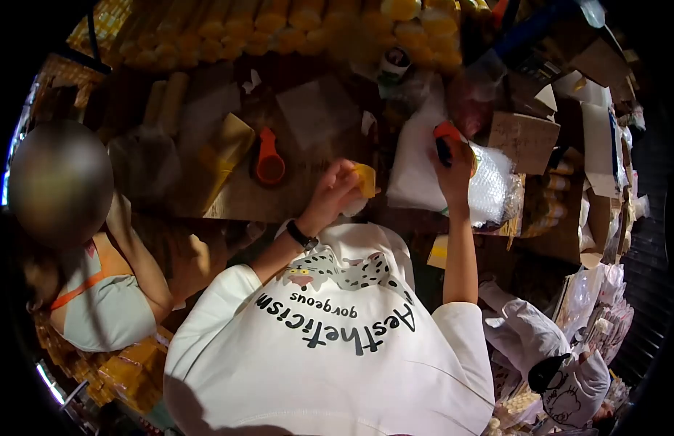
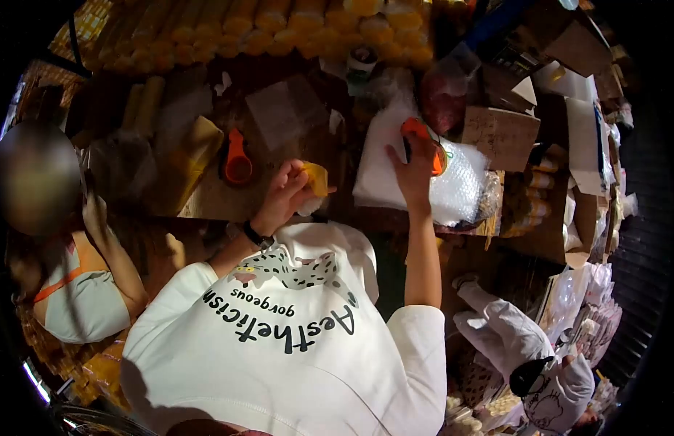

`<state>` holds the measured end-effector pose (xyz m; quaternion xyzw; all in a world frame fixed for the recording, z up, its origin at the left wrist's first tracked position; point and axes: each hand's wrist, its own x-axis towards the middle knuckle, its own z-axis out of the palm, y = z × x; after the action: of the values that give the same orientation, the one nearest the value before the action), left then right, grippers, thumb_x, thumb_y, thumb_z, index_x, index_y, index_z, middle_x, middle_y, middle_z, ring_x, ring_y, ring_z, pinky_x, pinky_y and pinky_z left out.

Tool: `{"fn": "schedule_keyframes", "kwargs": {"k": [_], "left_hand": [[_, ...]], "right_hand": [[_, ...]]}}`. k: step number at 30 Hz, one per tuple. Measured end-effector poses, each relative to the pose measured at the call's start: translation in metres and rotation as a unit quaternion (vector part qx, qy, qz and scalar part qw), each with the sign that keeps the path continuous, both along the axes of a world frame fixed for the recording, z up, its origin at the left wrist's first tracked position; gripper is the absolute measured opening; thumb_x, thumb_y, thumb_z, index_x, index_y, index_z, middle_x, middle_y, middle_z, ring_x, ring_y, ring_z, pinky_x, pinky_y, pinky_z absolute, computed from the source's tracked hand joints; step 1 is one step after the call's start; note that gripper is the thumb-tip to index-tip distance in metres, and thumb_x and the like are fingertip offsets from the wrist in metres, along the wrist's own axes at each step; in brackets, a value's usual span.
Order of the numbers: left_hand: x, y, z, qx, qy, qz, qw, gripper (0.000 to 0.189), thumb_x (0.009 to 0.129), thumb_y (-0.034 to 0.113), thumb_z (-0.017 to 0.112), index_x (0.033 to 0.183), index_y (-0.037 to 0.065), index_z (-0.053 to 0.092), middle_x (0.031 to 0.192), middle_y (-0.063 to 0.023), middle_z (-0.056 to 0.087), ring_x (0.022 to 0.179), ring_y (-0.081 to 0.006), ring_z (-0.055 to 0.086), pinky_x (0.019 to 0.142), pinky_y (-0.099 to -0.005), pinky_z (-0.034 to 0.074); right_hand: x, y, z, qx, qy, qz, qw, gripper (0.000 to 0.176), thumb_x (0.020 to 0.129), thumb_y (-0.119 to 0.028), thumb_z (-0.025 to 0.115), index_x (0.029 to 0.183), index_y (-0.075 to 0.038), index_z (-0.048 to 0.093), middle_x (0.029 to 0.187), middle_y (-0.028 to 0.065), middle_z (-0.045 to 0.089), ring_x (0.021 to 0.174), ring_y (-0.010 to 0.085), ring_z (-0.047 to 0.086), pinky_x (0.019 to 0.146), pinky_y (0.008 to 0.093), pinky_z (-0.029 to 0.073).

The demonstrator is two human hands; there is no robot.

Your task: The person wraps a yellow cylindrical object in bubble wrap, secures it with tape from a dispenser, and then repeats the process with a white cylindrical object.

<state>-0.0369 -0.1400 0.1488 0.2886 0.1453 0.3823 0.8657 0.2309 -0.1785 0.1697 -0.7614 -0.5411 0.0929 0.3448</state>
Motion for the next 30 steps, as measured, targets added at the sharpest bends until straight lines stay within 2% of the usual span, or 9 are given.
{"fn": "schedule_keyframes", "kwargs": {"k": [3,9,15,18,20,21,23,26,30], "left_hand": [[0.001,0.000,0.011,0.003,-0.010,-0.016,1.000,0.014,0.093,0.017,0.056,0.100,0.008,0.048,0.105,-0.0062,0.054,0.100,-0.0152,0.057,0.089,-0.0343,0.050],[-0.004,0.000,0.003,0.006,0.013,-0.018,1.000,0.013,0.094,0.015,0.054,0.101,0.006,0.046,0.103,-0.0069,0.054,0.098,-0.0150,0.055,0.088,-0.0317,0.048],[0.005,-0.011,0.031,0.017,0.080,-0.016,0.997,0.022,0.093,0.014,0.056,0.111,0.005,0.047,0.101,-0.0089,0.055,0.092,-0.0171,0.056,0.080,-0.0310,0.050],[0.007,-0.011,0.029,0.016,0.023,0.047,0.999,0.022,0.092,0.014,0.055,0.111,0.005,0.048,0.096,-0.0092,0.055,0.080,-0.0158,0.056,0.068,-0.0280,0.049],[-0.002,-0.003,0.008,0.077,0.010,0.028,0.997,0.017,0.092,0.012,0.054,0.108,0.006,0.048,0.090,-0.0076,0.055,0.070,-0.0136,0.055,0.060,-0.0251,0.047],[-0.002,-0.001,0.009,0.065,-0.023,-0.021,0.997,0.014,0.091,0.013,0.055,0.101,0.005,0.049,0.078,-0.0047,0.053,0.058,-0.0094,0.045,0.049,-0.0226,0.037],[-0.003,-0.004,0.011,0.037,-0.031,-0.084,0.995,0.013,0.089,0.015,0.056,0.095,0.005,0.050,0.072,-0.0033,0.051,0.054,-0.0079,0.041,0.046,-0.0214,0.033],[-0.008,0.000,0.012,0.025,-0.001,-0.128,0.991,0.015,0.085,0.018,0.056,0.088,0.005,0.050,0.067,-0.0032,0.050,0.053,-0.0067,0.039,0.046,-0.0208,0.031],[-0.009,0.002,0.014,0.031,0.031,-0.144,0.989,0.017,0.082,0.020,0.055,0.087,0.005,0.052,0.067,-0.0049,0.051,0.052,-0.0064,0.038,0.047,-0.0211,0.032]], "right_hand": [[-0.043,0.000,0.036,-0.071,0.234,0.181,0.953,0.033,0.074,-0.026,0.076,0.101,-0.009,0.067,0.113,0.0088,0.053,0.095,0.0196,0.056,0.074,0.0264,0.049],[-0.059,0.006,0.043,-0.118,0.245,0.335,0.902,0.022,0.074,-0.022,0.075,0.084,-0.004,0.068,0.095,0.0051,0.058,0.080,0.0161,0.055,0.065,0.0263,0.045],[-0.033,-0.008,0.094,-0.180,0.114,0.291,0.933,0.016,0.074,-0.013,0.074,0.077,-0.001,0.065,0.080,0.0054,0.059,0.065,0.0117,0.053,0.057,0.0256,0.042],[-0.008,-0.033,0.113,-0.105,0.238,0.160,0.952,0.010,0.073,0.005,0.068,0.082,0.001,0.064,0.066,0.0017,0.057,0.057,0.0078,0.051,0.054,0.0234,0.040],[0.000,-0.046,0.110,-0.019,0.271,0.066,0.960,0.033,0.074,0.005,0.066,0.106,-0.002,0.062,0.072,0.0037,0.061,0.063,0.0104,0.056,0.057,0.0249,0.044],[-0.009,-0.047,0.089,0.058,0.384,0.119,0.914,0.069,0.076,0.003,0.068,0.137,-0.010,0.039,0.082,0.0082,0.064,0.074,0.0150,0.061,0.065,0.0286,0.049],[-0.043,-0.047,0.056,0.005,0.417,0.205,0.885,0.114,0.074,-0.007,0.076,0.146,-0.019,-0.012,0.114,0.0158,0.059,0.096,0.0227,0.061,0.083,0.0343,0.050],[-0.097,-0.046,0.024,-0.060,0.257,0.281,0.923,0.133,0.066,-0.023,0.084,0.142,-0.015,-0.024,0.148,0.0213,0.024,0.137,0.0324,0.026,0.102,0.0418,0.037],[-0.121,-0.035,-0.044,0.012,0.343,0.232,0.910,0.125,0.067,-0.016,0.083,0.144,-0.015,-0.016,0.138,0.0199,0.040,0.127,0.0307,0.042,0.102,0.0398,0.037]]}}
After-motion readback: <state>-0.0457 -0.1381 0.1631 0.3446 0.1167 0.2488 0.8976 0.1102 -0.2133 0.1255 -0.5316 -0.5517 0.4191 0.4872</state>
